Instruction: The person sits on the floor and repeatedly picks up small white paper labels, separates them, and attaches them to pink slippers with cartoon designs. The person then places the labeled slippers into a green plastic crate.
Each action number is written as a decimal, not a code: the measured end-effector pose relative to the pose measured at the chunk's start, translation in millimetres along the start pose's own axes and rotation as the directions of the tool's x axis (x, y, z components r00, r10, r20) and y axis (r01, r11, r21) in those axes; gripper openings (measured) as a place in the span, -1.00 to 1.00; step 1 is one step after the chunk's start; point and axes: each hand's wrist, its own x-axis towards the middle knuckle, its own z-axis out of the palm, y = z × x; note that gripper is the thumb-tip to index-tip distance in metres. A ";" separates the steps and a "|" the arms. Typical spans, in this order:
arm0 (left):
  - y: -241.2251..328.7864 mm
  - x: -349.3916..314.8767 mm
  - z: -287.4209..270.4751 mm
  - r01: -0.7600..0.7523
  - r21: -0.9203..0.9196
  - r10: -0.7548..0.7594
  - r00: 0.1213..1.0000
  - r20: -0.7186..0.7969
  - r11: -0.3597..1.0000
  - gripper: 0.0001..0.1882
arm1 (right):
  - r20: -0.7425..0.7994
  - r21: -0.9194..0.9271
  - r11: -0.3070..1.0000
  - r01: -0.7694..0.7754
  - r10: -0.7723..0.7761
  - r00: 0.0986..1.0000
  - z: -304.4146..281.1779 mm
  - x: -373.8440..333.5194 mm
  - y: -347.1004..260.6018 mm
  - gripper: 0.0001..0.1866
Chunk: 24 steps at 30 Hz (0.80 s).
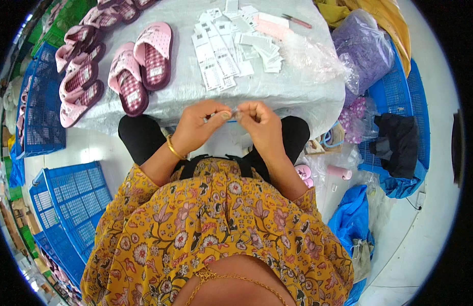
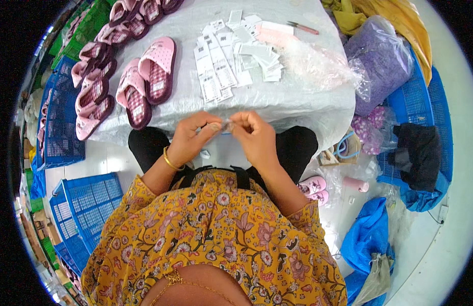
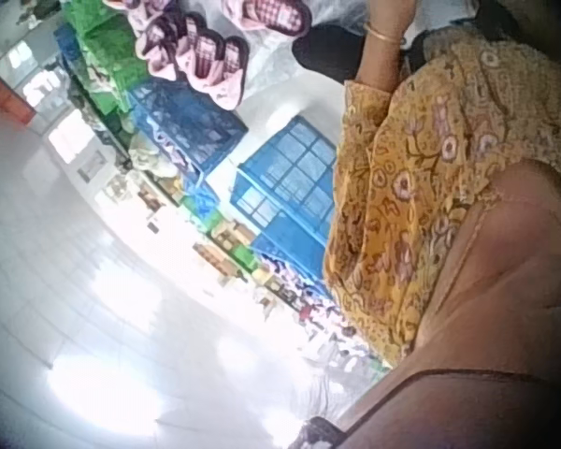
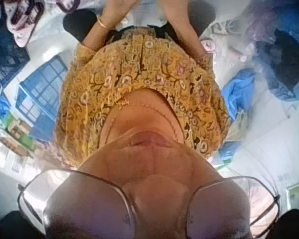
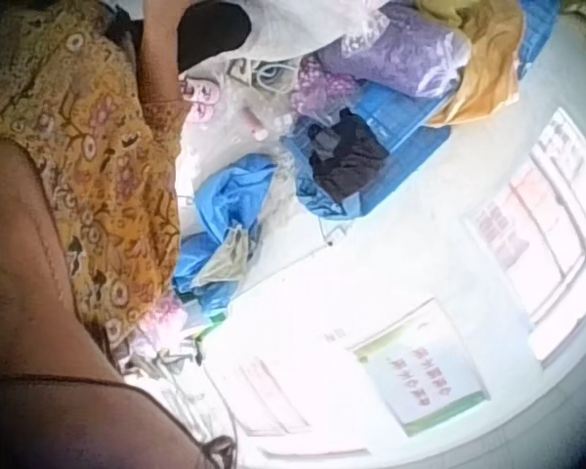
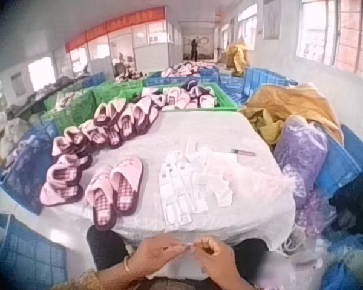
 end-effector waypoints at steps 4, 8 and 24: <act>4.2 4.6 -10.2 0.320 -0.088 -0.291 0.925 0.245 0.943 -0.82 | 0.104 -0.034 0.998 0.059 -0.056 0.993 1.4 -6.4 1.8 -0.82; -4.2 -0.6 -6.0 0.227 0.029 -0.227 0.942 0.246 0.973 -0.85 | 0.165 -0.100 0.995 0.005 0.012 0.986 -1.4 -7.9 0.9 -0.81; 9.7 26.5 6.3 0.085 0.146 -0.095 0.993 0.065 0.986 -0.84 | 0.045 -0.218 0.956 0.195 -0.189 0.981 -11.6 0.4 -3.6 -0.82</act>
